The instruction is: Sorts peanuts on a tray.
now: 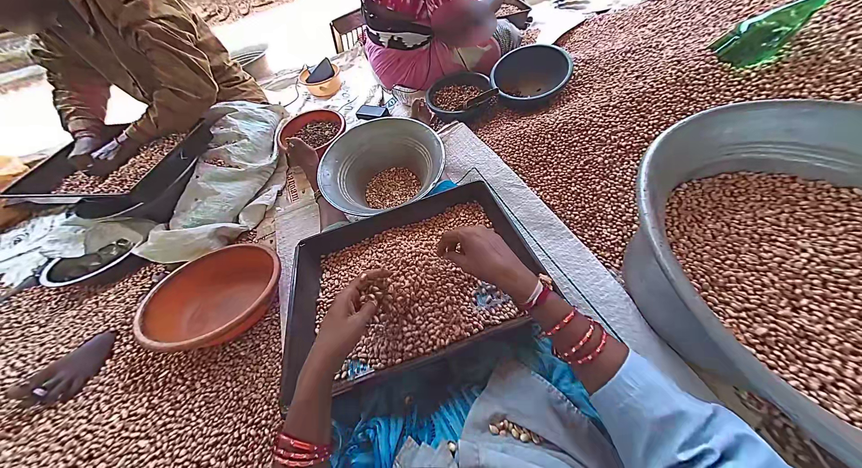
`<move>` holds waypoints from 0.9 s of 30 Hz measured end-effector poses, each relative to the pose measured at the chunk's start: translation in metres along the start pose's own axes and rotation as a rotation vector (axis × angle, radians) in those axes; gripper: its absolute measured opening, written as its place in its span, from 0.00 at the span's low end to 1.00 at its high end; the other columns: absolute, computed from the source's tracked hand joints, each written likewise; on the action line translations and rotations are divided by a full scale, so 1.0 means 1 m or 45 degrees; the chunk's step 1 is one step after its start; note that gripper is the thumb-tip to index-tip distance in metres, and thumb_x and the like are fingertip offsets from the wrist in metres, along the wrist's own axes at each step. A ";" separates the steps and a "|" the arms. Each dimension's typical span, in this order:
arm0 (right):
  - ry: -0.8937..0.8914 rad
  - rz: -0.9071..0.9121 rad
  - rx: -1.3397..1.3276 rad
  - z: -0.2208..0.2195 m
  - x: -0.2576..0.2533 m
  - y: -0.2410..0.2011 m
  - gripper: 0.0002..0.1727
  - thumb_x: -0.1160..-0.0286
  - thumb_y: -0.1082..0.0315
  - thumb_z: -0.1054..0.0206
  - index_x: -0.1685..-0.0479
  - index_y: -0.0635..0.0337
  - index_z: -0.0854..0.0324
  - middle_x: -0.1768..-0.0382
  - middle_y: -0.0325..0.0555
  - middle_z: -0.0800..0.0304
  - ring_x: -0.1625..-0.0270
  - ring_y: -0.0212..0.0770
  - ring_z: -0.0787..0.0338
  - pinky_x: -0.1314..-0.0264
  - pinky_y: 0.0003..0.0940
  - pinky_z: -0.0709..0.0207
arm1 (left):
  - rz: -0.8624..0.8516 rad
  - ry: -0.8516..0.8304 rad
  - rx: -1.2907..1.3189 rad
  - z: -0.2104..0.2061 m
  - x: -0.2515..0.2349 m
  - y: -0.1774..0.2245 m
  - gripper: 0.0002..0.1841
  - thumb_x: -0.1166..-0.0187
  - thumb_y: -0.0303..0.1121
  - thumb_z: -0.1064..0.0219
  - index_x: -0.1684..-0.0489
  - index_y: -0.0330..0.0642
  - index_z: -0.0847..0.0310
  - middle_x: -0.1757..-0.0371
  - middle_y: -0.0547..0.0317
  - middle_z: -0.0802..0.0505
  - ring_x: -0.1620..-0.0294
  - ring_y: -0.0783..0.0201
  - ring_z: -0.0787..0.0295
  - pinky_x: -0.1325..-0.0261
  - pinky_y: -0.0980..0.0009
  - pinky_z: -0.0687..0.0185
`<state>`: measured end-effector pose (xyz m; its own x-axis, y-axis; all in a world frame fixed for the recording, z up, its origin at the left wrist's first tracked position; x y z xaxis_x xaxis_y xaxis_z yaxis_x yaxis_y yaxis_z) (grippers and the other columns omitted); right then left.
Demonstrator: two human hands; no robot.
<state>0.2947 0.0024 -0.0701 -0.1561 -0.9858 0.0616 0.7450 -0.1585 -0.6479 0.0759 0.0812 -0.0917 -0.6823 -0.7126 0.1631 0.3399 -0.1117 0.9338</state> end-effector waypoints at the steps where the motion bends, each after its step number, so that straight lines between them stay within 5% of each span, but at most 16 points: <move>1: 0.000 -0.069 0.126 0.006 -0.005 0.010 0.12 0.18 0.68 0.36 0.46 0.58 0.09 0.51 0.54 0.05 0.44 0.56 0.08 0.39 0.60 0.22 | -0.033 0.026 -0.081 0.006 0.000 0.003 0.23 0.22 0.21 0.46 0.27 0.38 0.25 0.33 0.56 0.11 0.50 0.71 0.10 0.54 0.73 0.14; 3: -0.049 -0.140 0.295 0.007 -0.015 0.026 0.13 0.18 0.67 0.37 0.46 0.59 0.09 0.50 0.58 0.06 0.42 0.60 0.10 0.39 0.63 0.24 | -0.041 0.121 -0.245 0.017 0.001 0.007 0.19 0.18 0.23 0.42 0.29 0.41 0.21 0.32 0.54 0.11 0.52 0.65 0.06 0.53 0.66 0.08; 6: -0.135 -0.158 0.424 -0.005 -0.025 0.039 0.14 0.18 0.67 0.36 0.43 0.62 0.11 0.46 0.61 0.08 0.38 0.63 0.11 0.37 0.63 0.24 | -0.170 0.248 -0.566 0.020 0.001 0.015 0.16 0.22 0.26 0.34 0.36 0.43 0.14 0.33 0.51 0.10 0.40 0.54 0.08 0.37 0.52 0.13; 13: -0.214 -0.179 0.424 -0.017 -0.029 0.049 0.15 0.18 0.65 0.38 0.44 0.64 0.13 0.44 0.63 0.09 0.35 0.65 0.13 0.35 0.65 0.26 | -0.398 0.242 -0.961 -0.029 -0.011 0.033 0.08 0.26 0.25 0.28 0.54 0.44 0.05 0.51 0.42 0.07 0.45 0.42 0.10 0.43 0.47 0.15; 15: -0.186 -0.153 0.262 -0.010 -0.027 0.051 0.15 0.20 0.62 0.34 0.46 0.63 0.11 0.51 0.59 0.08 0.43 0.58 0.11 0.38 0.61 0.25 | -0.444 0.215 -0.993 -0.043 -0.019 0.033 0.08 0.24 0.27 0.29 0.54 0.45 0.04 0.50 0.42 0.07 0.42 0.40 0.11 0.42 0.46 0.16; 18: 0.029 -0.117 -0.326 0.009 -0.021 0.054 0.11 0.21 0.64 0.32 0.50 0.61 0.14 0.61 0.44 0.09 0.61 0.34 0.12 0.51 0.37 0.19 | -0.409 0.142 -1.089 -0.058 -0.030 0.028 0.09 0.23 0.30 0.29 0.51 0.45 0.05 0.45 0.39 0.09 0.38 0.37 0.14 0.41 0.44 0.16; 20: 0.164 -0.147 -0.533 0.016 -0.011 0.054 0.08 0.24 0.68 0.35 0.52 0.59 0.17 0.63 0.40 0.11 0.67 0.30 0.13 0.60 0.31 0.18 | -0.374 0.118 -1.087 -0.059 -0.034 0.025 0.08 0.23 0.31 0.28 0.52 0.43 0.05 0.46 0.40 0.09 0.38 0.39 0.14 0.39 0.45 0.17; 23: 0.059 -0.105 -0.212 0.010 0.007 0.036 0.11 0.23 0.69 0.37 0.49 0.62 0.15 0.65 0.45 0.15 0.66 0.38 0.20 0.58 0.40 0.26 | -0.315 0.157 -0.711 -0.041 -0.032 0.025 0.09 0.24 0.28 0.29 0.51 0.34 0.10 0.50 0.45 0.06 0.49 0.53 0.07 0.43 0.57 0.11; 27: -0.086 -0.027 0.170 -0.025 0.019 0.026 0.12 0.22 0.67 0.34 0.48 0.64 0.11 0.51 0.62 0.08 0.42 0.63 0.10 0.40 0.63 0.22 | -0.207 0.055 -0.453 -0.028 -0.026 0.018 0.14 0.26 0.26 0.41 0.46 0.34 0.16 0.58 0.54 0.09 0.68 0.69 0.15 0.62 0.69 0.18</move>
<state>0.2944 -0.0190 -0.1049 -0.1320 -0.9830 0.1279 0.8224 -0.1806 -0.5395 0.1176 0.0785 -0.0881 -0.7203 -0.6936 0.0015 0.4379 -0.4530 0.7765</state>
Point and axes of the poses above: each hand's wrist, its own x-axis away from the middle knuckle, its own z-axis out of the back of the hand, y = z × x, the point moved 7 cm from there along -x, towards the middle knuckle
